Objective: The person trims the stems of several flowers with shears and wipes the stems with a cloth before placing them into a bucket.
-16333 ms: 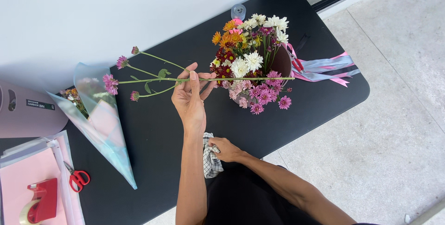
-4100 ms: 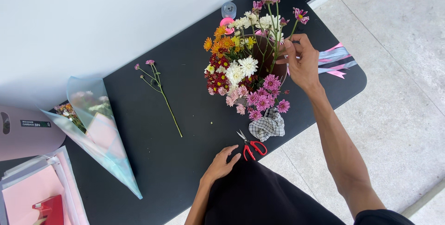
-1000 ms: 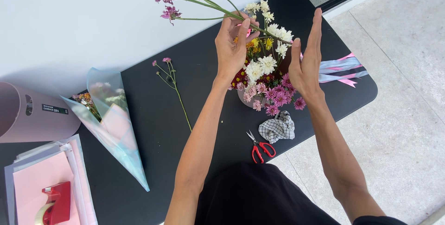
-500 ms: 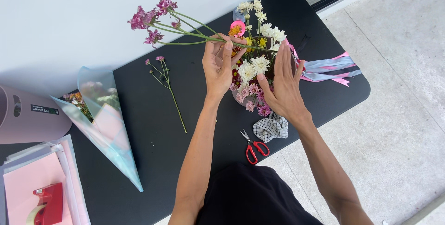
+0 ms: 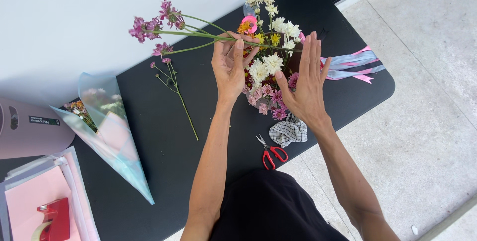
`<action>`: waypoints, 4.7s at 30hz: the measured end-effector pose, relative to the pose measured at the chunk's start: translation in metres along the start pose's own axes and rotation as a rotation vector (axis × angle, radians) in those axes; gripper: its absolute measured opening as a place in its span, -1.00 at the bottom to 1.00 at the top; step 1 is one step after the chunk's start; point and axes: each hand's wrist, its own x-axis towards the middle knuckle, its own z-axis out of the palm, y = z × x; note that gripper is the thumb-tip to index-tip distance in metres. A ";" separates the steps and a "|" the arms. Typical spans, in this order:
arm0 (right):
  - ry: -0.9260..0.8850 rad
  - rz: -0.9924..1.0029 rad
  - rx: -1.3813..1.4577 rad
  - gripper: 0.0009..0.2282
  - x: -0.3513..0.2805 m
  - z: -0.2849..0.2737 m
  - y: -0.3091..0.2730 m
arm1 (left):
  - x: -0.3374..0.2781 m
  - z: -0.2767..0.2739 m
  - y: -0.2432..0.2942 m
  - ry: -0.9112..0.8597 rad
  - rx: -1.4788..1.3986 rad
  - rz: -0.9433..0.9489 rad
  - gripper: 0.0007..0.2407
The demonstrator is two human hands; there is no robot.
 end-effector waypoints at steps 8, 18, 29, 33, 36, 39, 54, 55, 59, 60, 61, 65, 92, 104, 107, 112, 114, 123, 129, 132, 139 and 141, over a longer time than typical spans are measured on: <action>-0.131 -0.174 -0.048 -0.28 0.000 -0.016 0.003 | -0.009 0.000 0.005 0.035 0.000 -0.029 -0.87; 0.476 0.026 0.195 -0.80 -0.125 0.045 0.131 | -0.030 -0.036 0.018 0.148 -0.022 -0.080 -0.83; -0.795 0.326 -0.402 -0.28 -0.299 0.195 0.179 | -0.076 -0.072 0.034 0.217 -0.171 -0.198 -0.87; -0.834 0.301 -0.376 -0.27 -0.294 0.202 0.183 | -0.094 -0.082 0.042 0.231 -0.161 -0.233 -0.88; -0.850 0.308 -0.404 -0.18 -0.289 0.208 0.184 | -0.107 -0.090 0.048 0.263 -0.124 -0.242 -0.88; -0.899 0.415 -0.499 -0.06 -0.283 0.215 0.183 | -0.121 -0.100 0.055 0.334 -0.062 -0.195 -0.84; -0.931 0.312 -0.505 -0.29 -0.280 0.206 0.184 | -0.169 -0.136 0.070 0.496 -0.099 -0.185 -0.80; -0.944 0.332 -0.507 -0.32 -0.284 0.209 0.189 | -0.170 -0.136 0.071 0.507 -0.092 -0.210 -0.80; -0.943 0.378 -0.462 -0.39 -0.280 0.209 0.183 | -0.178 -0.137 0.067 0.525 -0.068 -0.252 -0.73; -0.943 0.380 -0.462 -0.39 -0.279 0.205 0.183 | -0.181 -0.137 0.065 0.525 -0.069 -0.255 -0.73; -0.918 0.391 -0.402 -0.41 -0.276 0.202 0.182 | -0.183 -0.138 0.063 0.532 -0.075 -0.265 -0.73; -0.796 0.576 0.035 -0.39 -0.278 0.201 0.214 | -0.191 -0.141 0.059 0.549 -0.090 -0.290 -0.73; -0.687 0.322 1.046 -0.28 -0.218 0.134 0.046 | -0.232 -0.163 0.075 0.466 -0.023 -0.265 -0.65; -0.613 0.309 0.943 -0.41 -0.187 0.107 0.001 | -0.236 -0.159 0.078 0.432 0.046 -0.289 -0.65; -0.597 0.312 0.933 -0.45 -0.188 0.105 0.000 | -0.237 -0.159 0.075 0.429 0.039 -0.291 -0.66; -0.586 0.337 0.916 -0.42 -0.191 0.103 0.002 | -0.237 -0.156 0.068 0.419 0.033 -0.299 -0.65; -0.582 0.351 0.909 -0.42 -0.194 0.102 0.003 | -0.237 -0.155 0.066 0.416 0.024 -0.302 -0.65; -0.552 0.410 0.957 -0.38 -0.196 0.098 0.008 | -0.231 -0.149 0.057 0.400 0.030 -0.351 -0.66; -0.559 0.425 0.915 -0.40 -0.197 0.101 0.014 | -0.230 -0.151 0.056 0.391 0.029 -0.352 -0.66; -0.546 0.420 0.903 -0.41 -0.195 0.100 0.016 | -0.229 -0.152 0.056 0.381 0.038 -0.347 -0.66; -0.511 0.449 0.870 -0.49 -0.192 0.096 0.010 | -0.230 -0.154 0.055 0.378 0.040 -0.343 -0.66; -0.509 0.450 0.852 -0.50 -0.190 0.093 0.008 | -0.230 -0.156 0.055 0.376 0.046 -0.346 -0.66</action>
